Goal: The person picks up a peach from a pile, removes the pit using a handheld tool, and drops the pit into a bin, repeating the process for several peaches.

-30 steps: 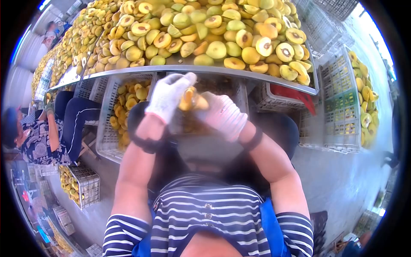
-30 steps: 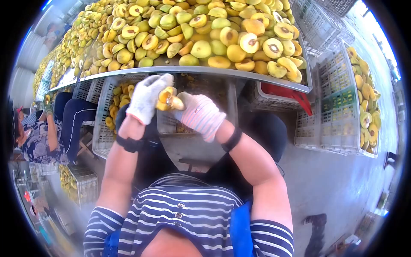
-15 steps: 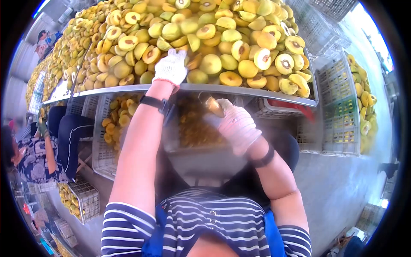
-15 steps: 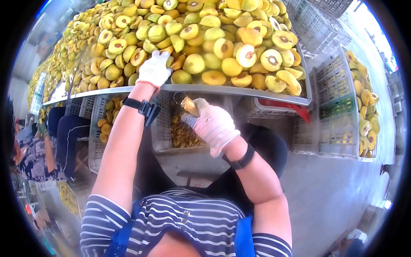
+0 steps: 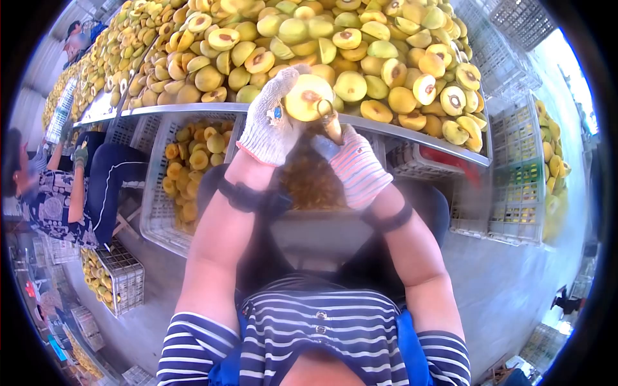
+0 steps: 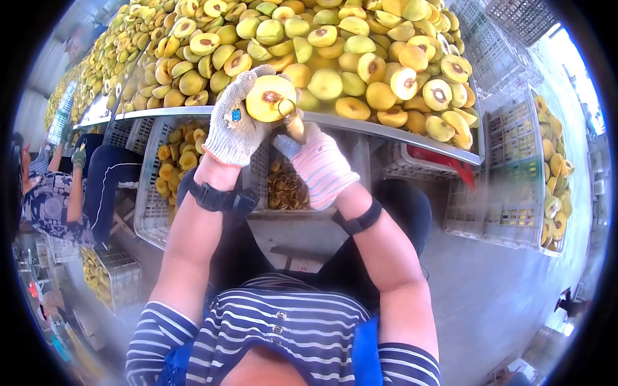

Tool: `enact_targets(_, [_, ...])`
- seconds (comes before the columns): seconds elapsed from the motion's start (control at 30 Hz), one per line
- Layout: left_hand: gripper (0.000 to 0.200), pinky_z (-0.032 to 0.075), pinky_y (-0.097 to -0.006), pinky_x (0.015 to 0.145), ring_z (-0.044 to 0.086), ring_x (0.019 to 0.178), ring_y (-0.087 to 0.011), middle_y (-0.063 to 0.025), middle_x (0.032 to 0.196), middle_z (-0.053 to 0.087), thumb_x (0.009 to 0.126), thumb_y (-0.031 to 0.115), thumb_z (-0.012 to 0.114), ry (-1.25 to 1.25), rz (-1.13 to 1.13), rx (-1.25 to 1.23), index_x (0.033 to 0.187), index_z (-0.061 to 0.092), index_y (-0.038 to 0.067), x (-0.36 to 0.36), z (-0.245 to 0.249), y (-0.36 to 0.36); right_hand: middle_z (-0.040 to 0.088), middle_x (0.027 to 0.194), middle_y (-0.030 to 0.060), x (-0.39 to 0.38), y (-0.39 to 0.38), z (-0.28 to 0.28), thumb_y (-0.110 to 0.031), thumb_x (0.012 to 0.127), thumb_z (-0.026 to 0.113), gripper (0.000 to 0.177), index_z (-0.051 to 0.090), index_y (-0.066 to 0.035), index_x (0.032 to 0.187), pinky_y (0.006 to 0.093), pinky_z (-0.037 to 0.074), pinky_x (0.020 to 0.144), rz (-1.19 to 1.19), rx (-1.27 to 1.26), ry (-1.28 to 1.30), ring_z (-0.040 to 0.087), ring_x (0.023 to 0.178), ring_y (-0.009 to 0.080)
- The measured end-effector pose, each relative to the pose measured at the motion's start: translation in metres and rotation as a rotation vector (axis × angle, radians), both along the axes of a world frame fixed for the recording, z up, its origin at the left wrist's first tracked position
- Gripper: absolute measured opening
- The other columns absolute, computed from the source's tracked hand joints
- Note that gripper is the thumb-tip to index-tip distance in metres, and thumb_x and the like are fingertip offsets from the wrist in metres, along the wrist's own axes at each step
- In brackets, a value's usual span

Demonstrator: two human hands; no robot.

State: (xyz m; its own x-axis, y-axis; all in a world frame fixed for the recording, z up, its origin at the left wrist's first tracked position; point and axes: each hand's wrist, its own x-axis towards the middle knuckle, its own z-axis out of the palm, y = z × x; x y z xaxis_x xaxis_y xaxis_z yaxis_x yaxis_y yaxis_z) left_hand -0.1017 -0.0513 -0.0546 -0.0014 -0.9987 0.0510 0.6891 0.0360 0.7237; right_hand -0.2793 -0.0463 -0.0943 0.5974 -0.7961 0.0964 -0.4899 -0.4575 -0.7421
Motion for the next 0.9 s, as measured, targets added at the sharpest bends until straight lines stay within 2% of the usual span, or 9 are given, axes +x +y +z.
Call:
enact_targets(0.17, [0.036, 0.049, -0.0402, 0.102, 0.062, 0.114, -0.0277, -0.0179, 0.123, 0.063, 0.103, 0.026, 0.05, -0.307, 0.197, -0.019, 0.128, 0.054, 0.0, -0.005, -0.011, 0.002, 0.06, 0.109, 0.0062, 0.014, 0.007, 0.045, -0.017, 0.1, 0.056, 0.026, 0.06, -0.011, 0.125, 0.0317, 0.048, 0.079, -0.223, 0.588, -0.204, 0.061, 0.096, 0.0206])
enact_targets(0.23, [0.032, 0.054, -0.0345, 0.091, 0.065, 0.101, -0.0249, -0.0133, 0.115, 0.065, 0.096, 0.017, 0.064, 0.322, -0.057, 0.074, 0.123, 0.056, 0.001, -0.011, 0.002, 0.008, 0.062, 0.105, 0.0059, 0.021, 0.003, 0.03, -0.017, 0.098, 0.06, 0.028, 0.059, -0.007, 0.125, 0.031, 0.049, 0.079, -0.214, 0.606, -0.36, 0.061, 0.093, 0.0195])
enact_targets(0.3, [0.031, 0.053, -0.0328, 0.091, 0.065, 0.1, -0.0249, -0.0136, 0.117, 0.063, 0.097, 0.016, 0.062, 0.314, 0.021, 0.147, 0.124, 0.054, 0.002, -0.012, -0.01, 0.004, 0.063, 0.102, 0.0056, 0.025, -0.003, -0.005, -0.017, 0.095, 0.065, 0.032, 0.058, -0.004, 0.124, 0.0304, 0.049, 0.078, -0.203, 0.621, -0.519, 0.061, 0.089, 0.0185])
enact_targets(0.37, [0.032, 0.056, -0.0367, 0.084, 0.065, 0.095, -0.0275, -0.0142, 0.115, 0.062, 0.1, 0.024, 0.057, -0.524, 0.272, -0.061, 0.126, 0.052, 0.005, -0.013, -0.02, 0.0, 0.065, 0.097, 0.005, 0.029, -0.013, -0.05, -0.018, 0.091, 0.072, 0.037, 0.059, -0.001, 0.12, 0.0269, 0.049, 0.075, -0.018, -0.243, -0.272, 0.06, 0.083, 0.0151])
enact_targets(0.4, [0.032, 0.056, -0.0367, 0.084, 0.065, 0.095, -0.0275, -0.0142, 0.115, 0.062, 0.1, 0.024, 0.057, -0.525, 0.273, -0.058, 0.126, 0.052, 0.005, -0.013, -0.015, 0.003, 0.065, 0.097, 0.005, 0.033, -0.008, -0.033, -0.018, 0.091, 0.072, 0.037, 0.059, -0.001, 0.12, 0.0269, 0.049, 0.075, -0.016, -0.24, -0.273, 0.06, 0.083, 0.0151])
enact_targets(0.47, [0.032, 0.057, -0.0425, 0.088, 0.065, 0.104, -0.0286, -0.0148, 0.122, 0.062, 0.106, 0.029, 0.043, -0.307, 0.111, 0.003, 0.127, 0.049, 0.006, -0.014, 0.0, 0.013, 0.065, 0.099, 0.0045, 0.04, 0.004, 0.022, -0.02, 0.091, 0.072, 0.035, 0.061, -0.003, 0.119, 0.025, 0.048, 0.074, -0.142, 0.748, -0.793, 0.059, 0.084, 0.013])
enact_targets(0.7, [0.033, 0.057, -0.0409, 0.088, 0.065, 0.102, -0.0264, -0.0133, 0.122, 0.06, 0.104, 0.029, 0.047, 0.162, 0.042, 0.099, 0.127, 0.048, 0.007, -0.006, -0.01, 0.009, 0.062, 0.101, 0.0056, 0.024, -0.001, 0.025, -0.02, 0.091, 0.071, 0.032, 0.062, -0.005, 0.118, 0.0319, 0.049, 0.069, -0.097, 1.048, -0.642, 0.061, 0.085, 0.0165])
enact_targets(0.77, [0.035, 0.055, -0.0382, 0.09, 0.066, 0.1, -0.0248, -0.013, 0.116, 0.063, 0.103, 0.033, 0.052, -0.272, 0.091, -0.096, 0.123, 0.052, 0.004, 0.002, -0.018, 0.005, 0.061, 0.106, 0.0095, 0.014, -0.012, -0.009, -0.023, 0.092, 0.069, 0.031, 0.063, -0.012, 0.121, 0.0357, 0.05, 0.066, 0.115, 0.072, -0.258, 0.063, 0.085, 0.0236])
enact_targets(0.9, [0.033, 0.052, -0.028, 0.085, 0.065, 0.095, -0.0173, -0.0072, 0.109, 0.066, 0.102, 0.032, 0.053, 0.05, 0.057, 0.265, 0.118, 0.059, 0.005, 0.002, -0.009, 0.002, 0.057, 0.107, 0.0127, 0.002, -0.007, 0.04, -0.025, 0.094, 0.063, 0.032, 0.063, -0.017, 0.125, 0.038, 0.052, 0.068, 0.05, -0.113, 0.441, 0.064, 0.087, 0.0294])
